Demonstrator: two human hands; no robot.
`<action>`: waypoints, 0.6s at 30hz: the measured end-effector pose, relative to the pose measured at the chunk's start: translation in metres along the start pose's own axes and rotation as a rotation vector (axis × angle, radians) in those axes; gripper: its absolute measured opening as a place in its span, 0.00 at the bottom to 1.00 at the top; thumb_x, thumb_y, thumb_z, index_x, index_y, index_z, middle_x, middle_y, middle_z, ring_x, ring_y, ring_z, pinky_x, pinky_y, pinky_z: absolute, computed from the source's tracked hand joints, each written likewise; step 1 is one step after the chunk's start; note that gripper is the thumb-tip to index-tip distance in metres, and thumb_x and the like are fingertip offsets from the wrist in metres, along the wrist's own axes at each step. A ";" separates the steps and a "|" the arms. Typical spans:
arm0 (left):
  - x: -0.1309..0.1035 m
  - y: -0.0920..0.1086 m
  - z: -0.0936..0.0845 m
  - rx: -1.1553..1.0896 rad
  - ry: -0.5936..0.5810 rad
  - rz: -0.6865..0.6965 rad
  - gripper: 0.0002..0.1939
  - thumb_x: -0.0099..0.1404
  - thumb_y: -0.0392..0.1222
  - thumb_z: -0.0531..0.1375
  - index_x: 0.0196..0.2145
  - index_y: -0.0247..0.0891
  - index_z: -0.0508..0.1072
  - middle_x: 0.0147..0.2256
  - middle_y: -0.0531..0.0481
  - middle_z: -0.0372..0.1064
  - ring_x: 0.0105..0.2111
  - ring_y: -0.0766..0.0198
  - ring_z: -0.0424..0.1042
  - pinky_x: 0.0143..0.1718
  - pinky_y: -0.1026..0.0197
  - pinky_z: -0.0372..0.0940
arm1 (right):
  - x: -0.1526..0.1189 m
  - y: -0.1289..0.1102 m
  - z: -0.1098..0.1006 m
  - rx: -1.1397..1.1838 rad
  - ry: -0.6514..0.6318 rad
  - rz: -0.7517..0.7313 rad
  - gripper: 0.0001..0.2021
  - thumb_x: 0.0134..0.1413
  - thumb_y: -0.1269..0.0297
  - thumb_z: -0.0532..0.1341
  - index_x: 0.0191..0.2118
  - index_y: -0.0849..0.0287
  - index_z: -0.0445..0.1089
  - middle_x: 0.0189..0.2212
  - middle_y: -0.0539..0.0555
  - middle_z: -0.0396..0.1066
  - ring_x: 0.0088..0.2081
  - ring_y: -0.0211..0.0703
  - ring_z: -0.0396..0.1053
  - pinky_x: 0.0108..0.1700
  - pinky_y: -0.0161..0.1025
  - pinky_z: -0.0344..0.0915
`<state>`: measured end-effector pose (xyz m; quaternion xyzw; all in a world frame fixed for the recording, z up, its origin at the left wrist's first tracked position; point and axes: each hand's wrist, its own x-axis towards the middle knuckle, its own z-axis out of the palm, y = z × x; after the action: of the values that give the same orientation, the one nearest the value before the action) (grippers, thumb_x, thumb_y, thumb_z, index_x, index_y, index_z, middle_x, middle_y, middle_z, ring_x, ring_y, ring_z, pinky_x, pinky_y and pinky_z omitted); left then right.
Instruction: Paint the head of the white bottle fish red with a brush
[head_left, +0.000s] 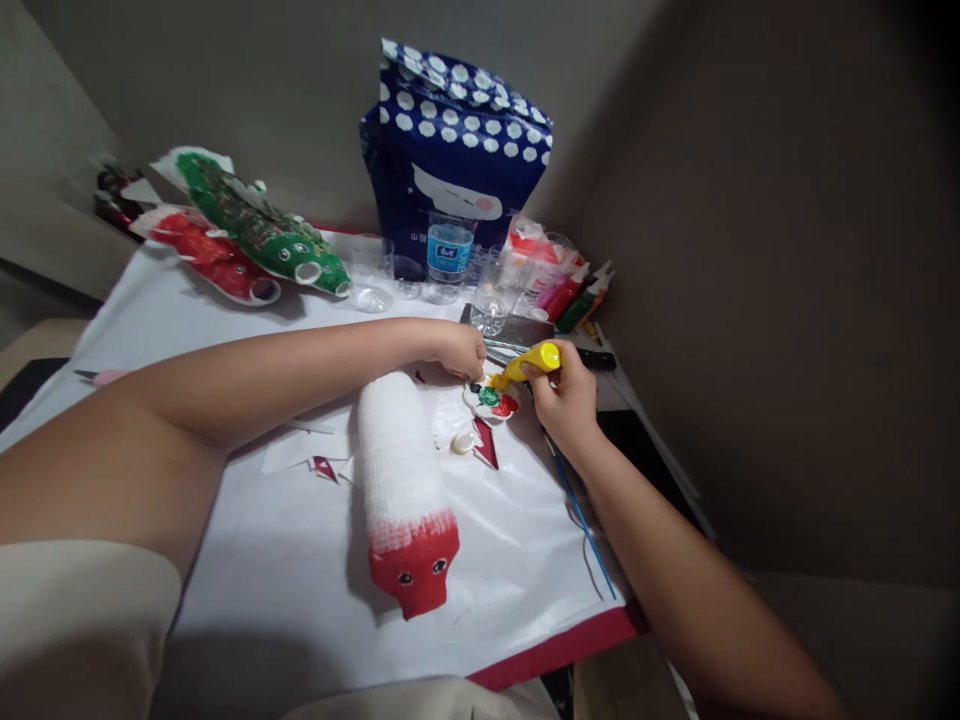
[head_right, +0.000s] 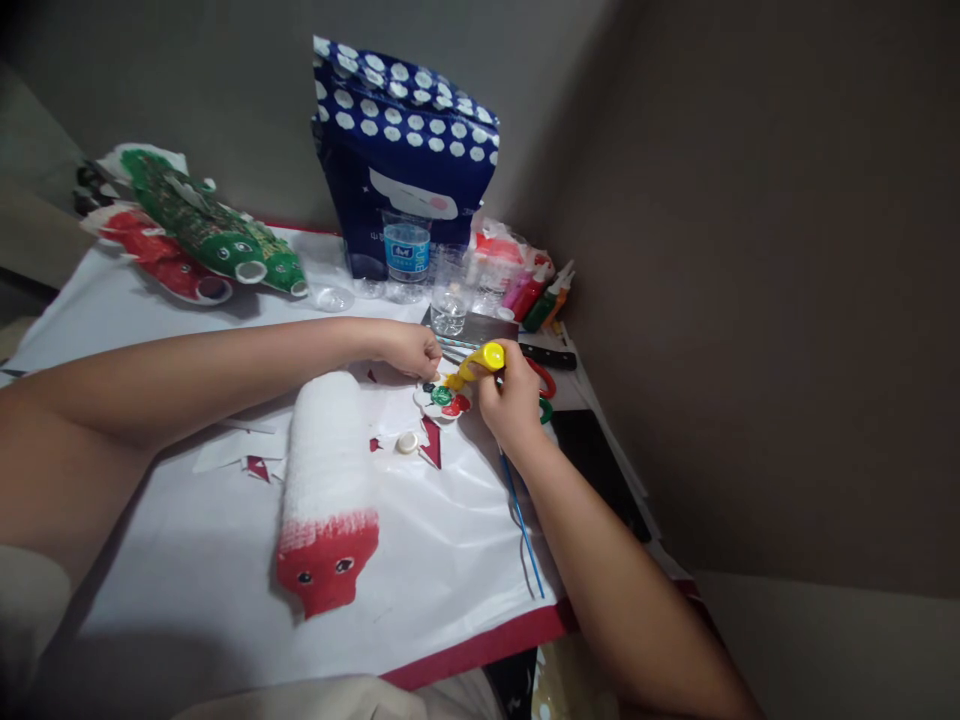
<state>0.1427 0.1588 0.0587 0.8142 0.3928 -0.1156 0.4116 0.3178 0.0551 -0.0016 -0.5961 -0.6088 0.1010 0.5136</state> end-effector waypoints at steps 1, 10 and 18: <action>0.000 0.001 0.000 0.025 0.002 -0.024 0.15 0.74 0.47 0.62 0.53 0.36 0.74 0.52 0.44 0.73 0.47 0.55 0.76 0.47 0.50 0.75 | 0.000 -0.001 -0.001 -0.004 0.003 -0.007 0.09 0.51 0.62 0.63 0.40 0.53 0.68 0.31 0.50 0.74 0.33 0.47 0.70 0.38 0.43 0.65; -0.004 0.005 0.000 0.182 0.001 -0.121 0.16 0.74 0.48 0.62 0.53 0.36 0.74 0.53 0.44 0.73 0.48 0.54 0.75 0.49 0.48 0.75 | 0.006 0.004 -0.003 0.180 0.057 0.108 0.13 0.54 0.53 0.64 0.41 0.53 0.66 0.32 0.50 0.73 0.32 0.45 0.71 0.34 0.41 0.70; -0.002 0.006 -0.001 0.219 -0.007 -0.097 0.15 0.74 0.48 0.62 0.52 0.35 0.74 0.51 0.45 0.74 0.46 0.56 0.76 0.46 0.50 0.75 | 0.008 0.017 0.005 0.321 0.013 0.253 0.19 0.49 0.48 0.69 0.39 0.55 0.67 0.27 0.47 0.71 0.26 0.40 0.67 0.28 0.37 0.66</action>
<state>0.1453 0.1564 0.0644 0.8339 0.4152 -0.1803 0.3157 0.3265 0.0683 -0.0120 -0.5790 -0.5021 0.2565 0.5889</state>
